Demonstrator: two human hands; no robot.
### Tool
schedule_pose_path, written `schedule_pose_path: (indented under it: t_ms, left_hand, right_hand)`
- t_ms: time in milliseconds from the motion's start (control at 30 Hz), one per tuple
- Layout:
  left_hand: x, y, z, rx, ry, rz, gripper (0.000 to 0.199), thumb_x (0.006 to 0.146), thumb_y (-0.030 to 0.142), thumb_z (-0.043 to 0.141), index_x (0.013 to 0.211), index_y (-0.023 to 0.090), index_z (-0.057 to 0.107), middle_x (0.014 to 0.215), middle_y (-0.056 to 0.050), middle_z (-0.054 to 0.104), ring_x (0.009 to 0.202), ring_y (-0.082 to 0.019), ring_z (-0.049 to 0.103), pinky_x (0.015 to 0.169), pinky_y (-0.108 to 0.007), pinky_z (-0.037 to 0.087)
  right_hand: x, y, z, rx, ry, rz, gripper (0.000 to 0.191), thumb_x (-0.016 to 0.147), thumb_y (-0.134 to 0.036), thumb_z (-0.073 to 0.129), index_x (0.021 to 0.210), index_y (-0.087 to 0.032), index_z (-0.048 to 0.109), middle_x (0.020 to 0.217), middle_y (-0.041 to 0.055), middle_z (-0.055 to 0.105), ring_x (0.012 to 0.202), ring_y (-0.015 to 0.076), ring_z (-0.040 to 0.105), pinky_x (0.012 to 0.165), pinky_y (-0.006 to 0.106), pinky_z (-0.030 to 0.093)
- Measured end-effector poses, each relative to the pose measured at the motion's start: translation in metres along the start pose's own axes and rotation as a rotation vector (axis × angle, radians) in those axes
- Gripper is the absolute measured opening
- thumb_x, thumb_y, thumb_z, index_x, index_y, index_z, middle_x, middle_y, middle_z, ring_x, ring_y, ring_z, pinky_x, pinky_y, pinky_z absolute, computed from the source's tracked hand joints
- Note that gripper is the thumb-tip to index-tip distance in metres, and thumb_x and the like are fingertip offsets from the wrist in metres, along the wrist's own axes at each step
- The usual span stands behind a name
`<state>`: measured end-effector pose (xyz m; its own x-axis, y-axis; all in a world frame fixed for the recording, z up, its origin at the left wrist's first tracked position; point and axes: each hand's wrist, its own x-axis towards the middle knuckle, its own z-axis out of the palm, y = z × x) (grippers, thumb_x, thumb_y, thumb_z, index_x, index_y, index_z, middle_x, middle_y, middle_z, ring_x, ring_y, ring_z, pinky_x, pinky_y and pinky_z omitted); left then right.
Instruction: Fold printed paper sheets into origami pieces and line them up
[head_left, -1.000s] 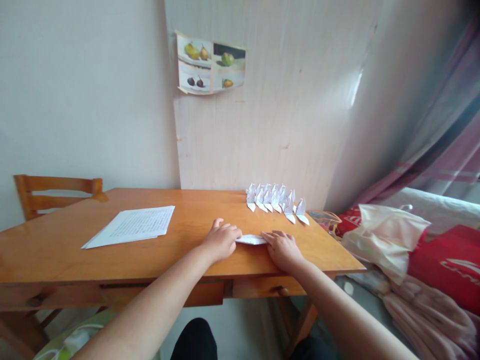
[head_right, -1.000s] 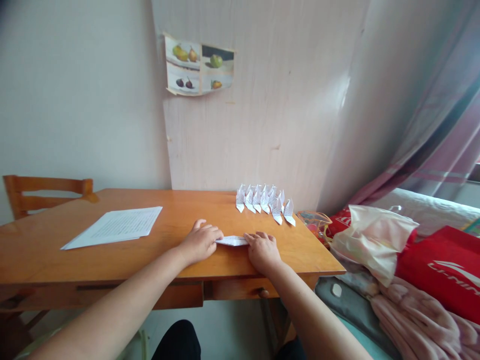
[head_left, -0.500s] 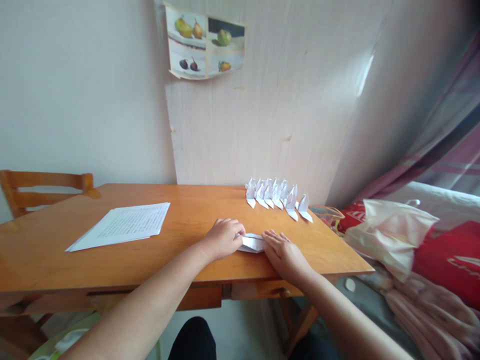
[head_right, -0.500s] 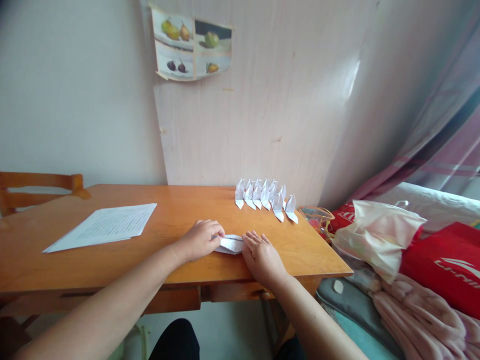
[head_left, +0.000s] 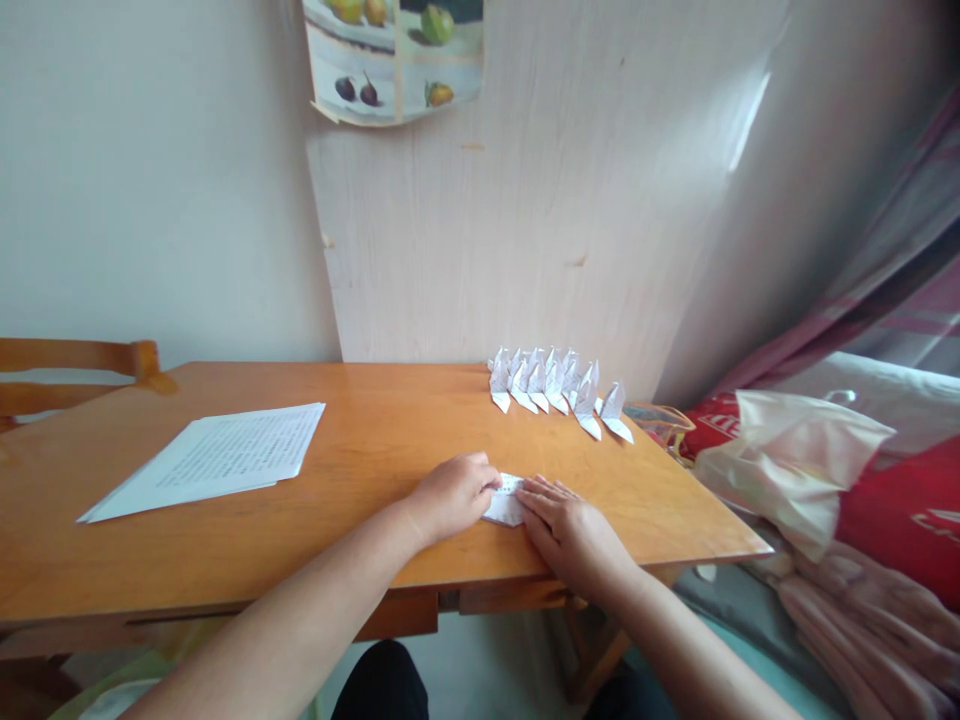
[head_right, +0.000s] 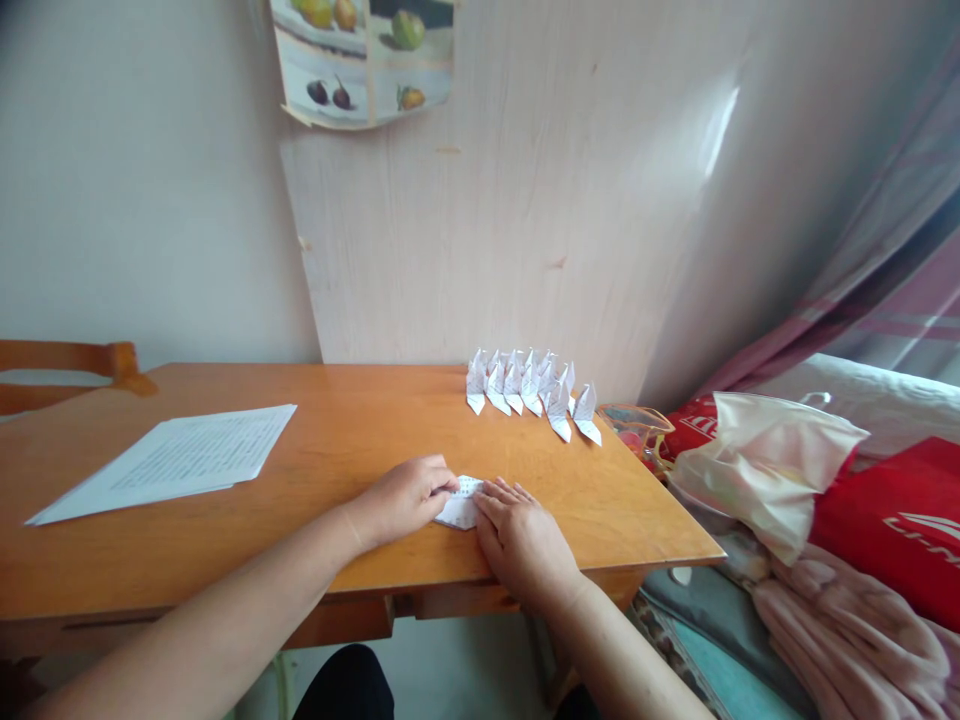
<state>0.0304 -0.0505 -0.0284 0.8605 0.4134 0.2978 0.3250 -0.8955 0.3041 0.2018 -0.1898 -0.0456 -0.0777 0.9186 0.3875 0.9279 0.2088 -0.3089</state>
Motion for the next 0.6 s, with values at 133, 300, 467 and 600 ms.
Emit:
schedule_pose_path:
  t_ms: [133, 300, 467, 600]
  left_hand:
    - [-0.0054, -0.0026, 0.0016, -0.047, 0.005, 0.015, 0.024, 0.087, 0.012, 0.051, 0.092, 0.020, 0.073, 0.089, -0.004, 0.063, 0.083, -0.017, 0.061, 0.073, -0.026, 0.046]
    - [-0.0087, 0.0001, -0.0024, -0.016, -0.008, 0.105, 0.031, 0.089, 0.010, 0.051, 0.105, 0.023, 0.072, 0.105, -0.005, 0.067, 0.097, -0.019, 0.061, 0.086, -0.029, 0.047]
    - [-0.0092, 0.0053, -0.0059, 0.024, -0.058, 0.151, 0.027, 0.099, 0.021, 0.048, 0.112, 0.024, 0.071, 0.108, -0.004, 0.071, 0.100, -0.020, 0.060, 0.091, -0.033, 0.045]
    - [-0.0100, 0.0060, -0.0068, 0.039, -0.063, 0.121, 0.025, 0.100, 0.027, 0.050, 0.114, 0.026, 0.071, 0.113, -0.003, 0.072, 0.102, -0.020, 0.060, 0.092, -0.035, 0.043]
  right_hand:
    - [-0.0002, 0.0019, 0.0024, -0.007, 0.000, 0.005, 0.038, 0.097, -0.021, 0.045, 0.128, -0.020, 0.067, 0.135, 0.0092, 0.064, 0.129, 0.0256, 0.056, 0.115, 0.043, 0.038]
    - [-0.0003, 0.0020, 0.0038, -0.027, -0.015, 0.009, 0.038, 0.096, -0.021, 0.045, 0.129, -0.018, 0.066, 0.137, 0.0103, 0.063, 0.130, 0.0273, 0.055, 0.114, 0.046, 0.040]
    - [-0.0003, 0.0020, 0.0027, -0.046, -0.044, 0.027, 0.039, 0.097, -0.023, 0.045, 0.132, -0.017, 0.064, 0.138, 0.0120, 0.061, 0.132, 0.0281, 0.054, 0.114, 0.047, 0.041]
    - [-0.0023, 0.0052, 0.0002, -0.078, -0.081, 0.014, 0.041, 0.099, -0.026, 0.044, 0.134, -0.016, 0.062, 0.141, 0.0131, 0.059, 0.133, 0.0282, 0.053, 0.114, 0.047, 0.041]
